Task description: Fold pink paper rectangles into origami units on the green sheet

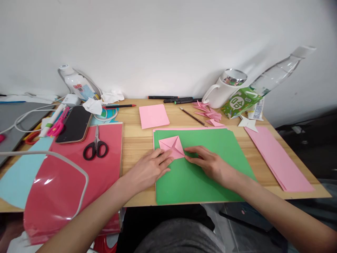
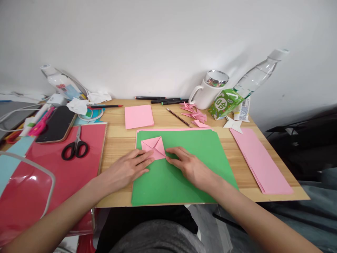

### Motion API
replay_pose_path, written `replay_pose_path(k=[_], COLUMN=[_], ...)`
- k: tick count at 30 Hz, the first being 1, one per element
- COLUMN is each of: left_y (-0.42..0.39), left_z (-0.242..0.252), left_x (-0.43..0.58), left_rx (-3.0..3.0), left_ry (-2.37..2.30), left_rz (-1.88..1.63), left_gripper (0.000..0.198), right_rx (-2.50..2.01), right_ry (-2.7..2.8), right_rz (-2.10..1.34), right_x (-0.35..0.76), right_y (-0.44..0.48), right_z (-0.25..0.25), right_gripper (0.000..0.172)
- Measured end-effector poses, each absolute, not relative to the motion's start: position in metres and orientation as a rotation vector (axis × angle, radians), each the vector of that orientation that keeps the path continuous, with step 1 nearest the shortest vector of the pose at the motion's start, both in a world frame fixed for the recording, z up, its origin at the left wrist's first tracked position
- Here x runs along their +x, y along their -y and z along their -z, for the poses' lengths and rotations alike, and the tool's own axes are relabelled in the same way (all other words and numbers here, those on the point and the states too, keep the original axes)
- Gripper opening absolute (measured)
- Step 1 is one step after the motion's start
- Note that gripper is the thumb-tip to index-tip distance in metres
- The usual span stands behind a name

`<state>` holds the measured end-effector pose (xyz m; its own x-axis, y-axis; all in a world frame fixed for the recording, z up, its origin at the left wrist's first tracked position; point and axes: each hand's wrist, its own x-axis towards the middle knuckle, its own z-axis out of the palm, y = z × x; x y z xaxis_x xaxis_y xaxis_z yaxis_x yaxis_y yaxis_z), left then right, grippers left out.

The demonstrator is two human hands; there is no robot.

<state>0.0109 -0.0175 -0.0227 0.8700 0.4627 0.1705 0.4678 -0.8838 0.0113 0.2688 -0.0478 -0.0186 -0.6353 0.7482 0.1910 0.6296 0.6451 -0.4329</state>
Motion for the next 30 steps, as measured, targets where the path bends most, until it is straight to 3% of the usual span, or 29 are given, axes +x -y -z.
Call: replay_pose_path(k=[5, 10, 16, 22, 27, 30], left_y=[0.021, 0.024, 0.027, 0.031, 0.035, 0.031], left_z=[0.019, 0.015, 0.009, 0.011, 0.012, 0.003], left_x=[0.013, 0.015, 0.015, 0.015, 0.017, 0.015], left_rx=[-2.989, -2.977, -2.982, -2.978, -3.010, -3.063], left_ry=[0.780, 0.768, 0.787, 0.864, 0.895, 0.863], left_rz=[0.204, 0.115, 0.036, 0.048, 0.045, 0.249], left_gripper=[0.033, 0.034, 0.041, 0.041, 0.041, 0.035], right_rx=[-1.109, -1.127, -1.161, -1.427, -1.690, -1.624], right_ry=[2.490, 2.441, 2.562, 1.982, 1.638, 1.655], right_rz=[-0.435, -0.387, -0.221, -0.567, -0.908, -1.011], right_x=[0.268, 0.261, 0.249, 0.234, 0.219, 0.215], right_y=[0.052, 0.052, 0.052, 0.039, 0.016, 0.005], right_z=[0.018, 0.022, 0.022, 0.026, 0.024, 0.019], right_gripper=[0.038, 0.056, 0.038, 0.019, 0.039, 0.022])
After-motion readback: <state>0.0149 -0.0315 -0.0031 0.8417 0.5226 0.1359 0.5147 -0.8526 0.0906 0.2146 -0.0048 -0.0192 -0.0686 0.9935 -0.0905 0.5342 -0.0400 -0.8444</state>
